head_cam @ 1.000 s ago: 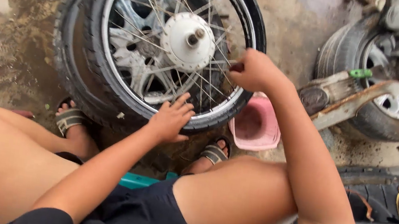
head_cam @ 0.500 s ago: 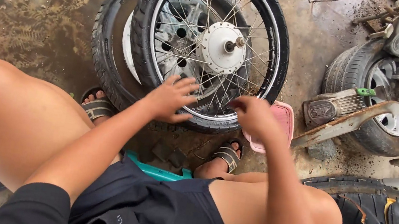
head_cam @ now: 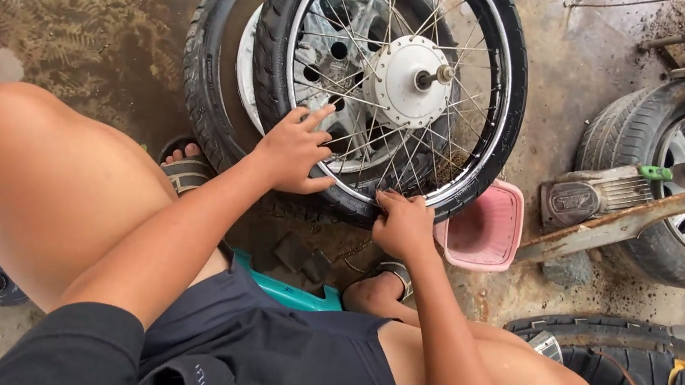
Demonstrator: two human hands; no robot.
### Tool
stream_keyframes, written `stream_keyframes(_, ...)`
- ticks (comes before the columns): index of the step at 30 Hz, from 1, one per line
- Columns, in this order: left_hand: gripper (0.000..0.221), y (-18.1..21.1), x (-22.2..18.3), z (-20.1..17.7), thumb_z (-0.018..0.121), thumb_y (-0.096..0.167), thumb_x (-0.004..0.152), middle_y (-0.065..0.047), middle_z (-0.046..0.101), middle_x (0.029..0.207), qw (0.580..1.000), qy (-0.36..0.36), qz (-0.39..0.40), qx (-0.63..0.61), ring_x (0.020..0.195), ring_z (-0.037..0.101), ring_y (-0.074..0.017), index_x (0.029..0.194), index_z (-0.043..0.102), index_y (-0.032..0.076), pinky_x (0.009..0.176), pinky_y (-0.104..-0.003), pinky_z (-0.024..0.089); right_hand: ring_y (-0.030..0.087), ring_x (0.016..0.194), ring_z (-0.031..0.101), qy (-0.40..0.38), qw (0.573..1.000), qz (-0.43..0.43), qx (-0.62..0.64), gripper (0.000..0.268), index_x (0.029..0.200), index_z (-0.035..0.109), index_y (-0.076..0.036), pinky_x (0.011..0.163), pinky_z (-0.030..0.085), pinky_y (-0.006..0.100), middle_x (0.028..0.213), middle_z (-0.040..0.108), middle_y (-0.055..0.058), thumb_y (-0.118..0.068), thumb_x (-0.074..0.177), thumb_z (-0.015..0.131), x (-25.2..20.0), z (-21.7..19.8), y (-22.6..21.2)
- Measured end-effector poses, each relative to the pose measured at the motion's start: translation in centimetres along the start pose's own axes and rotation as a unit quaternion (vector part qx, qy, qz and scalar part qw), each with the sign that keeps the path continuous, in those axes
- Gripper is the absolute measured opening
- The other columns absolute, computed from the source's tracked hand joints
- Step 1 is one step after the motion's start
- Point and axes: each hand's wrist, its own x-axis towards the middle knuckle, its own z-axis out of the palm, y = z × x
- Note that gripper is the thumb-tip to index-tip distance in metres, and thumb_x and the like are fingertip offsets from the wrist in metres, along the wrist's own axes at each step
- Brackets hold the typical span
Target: Manually installing or removing a tire from a motorcycle wheel rim using a tire lever tool.
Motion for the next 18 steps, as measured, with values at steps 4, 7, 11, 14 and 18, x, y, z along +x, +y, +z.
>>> stream_keyframes(4, 0.055, 0.0, -0.2, 0.1, 0.058, 0.068, 0.087, -0.007, 0.077, 0.109, 1.0, 0.0, -0.001, 0.007, 0.144, 0.048, -0.0318, 0.088, 0.08, 0.017, 0.109, -0.048, 0.037, 0.036, 0.133, 0.049, -0.066, 0.997, 0.029, 0.043, 0.064, 0.141, 0.065, -0.028, 0.107, 0.037, 0.053, 0.146, 0.063, -0.008, -0.05, 0.08, 0.062, -0.2, -3.4, -1.8)
stream_keyframes(7, 0.056, 0.1, -0.1, 0.2, 0.059, 0.069, 0.085, -0.007, 0.078, 0.108, 1.0, 0.022, 0.005, 0.012, 0.143, 0.049, -0.0306, 0.088, 0.08, 0.017, 0.109, -0.048, 0.037, 0.041, 0.135, 0.048, -0.083, 0.994, 0.047, 0.059, 0.065, 0.135, 0.07, -0.021, 0.114, 0.026, 0.065, 0.143, 0.066, 0.0, -0.059, 0.083, 0.058, -0.4, -5.0, -2.9)
stream_keyframes(11, 0.052, 0.1, 0.0, 0.1, 0.061, 0.066, 0.084, -0.006, 0.078, 0.107, 1.0, 0.021, -0.005, 0.012, 0.143, 0.05, -0.0301, 0.087, 0.08, 0.018, 0.109, -0.048, 0.038, 0.043, 0.145, 0.042, -0.089, 0.99, 0.058, 0.094, 0.077, 0.134, 0.069, -0.017, 0.121, 0.009, 0.07, 0.143, 0.066, 0.006, -0.074, 0.084, 0.055, 0.8, -3.0, -1.8)
stream_keyframes(14, 0.053, 0.5, 0.0, 0.0, 0.062, 0.067, 0.082, -0.006, 0.078, 0.107, 1.0, 0.025, -0.009, 0.017, 0.142, 0.051, -0.0289, 0.087, 0.079, 0.018, 0.109, -0.048, 0.038, 0.043, 0.142, 0.047, -0.084, 0.987, 0.051, 0.129, 0.075, 0.136, 0.067, -0.016, 0.121, 0.01, 0.071, 0.144, 0.065, 0.007, -0.071, 0.085, 0.057, 0.1, -2.6, -1.6)
stream_keyframes(18, 0.053, 0.3, 0.1, -0.3, 0.061, 0.067, 0.083, -0.006, 0.077, 0.111, 1.0, 0.015, -0.013, 0.003, 0.142, 0.05, -0.0299, 0.088, 0.08, 0.017, 0.108, -0.049, 0.039, 0.04, 0.137, 0.052, -0.044, 0.996, 0.02, 0.07, 0.064, 0.14, 0.064, -0.015, 0.12, 0.017, 0.069, 0.146, 0.063, 0.004, -0.061, 0.097, 0.049, -0.3, -1.6, -1.8)
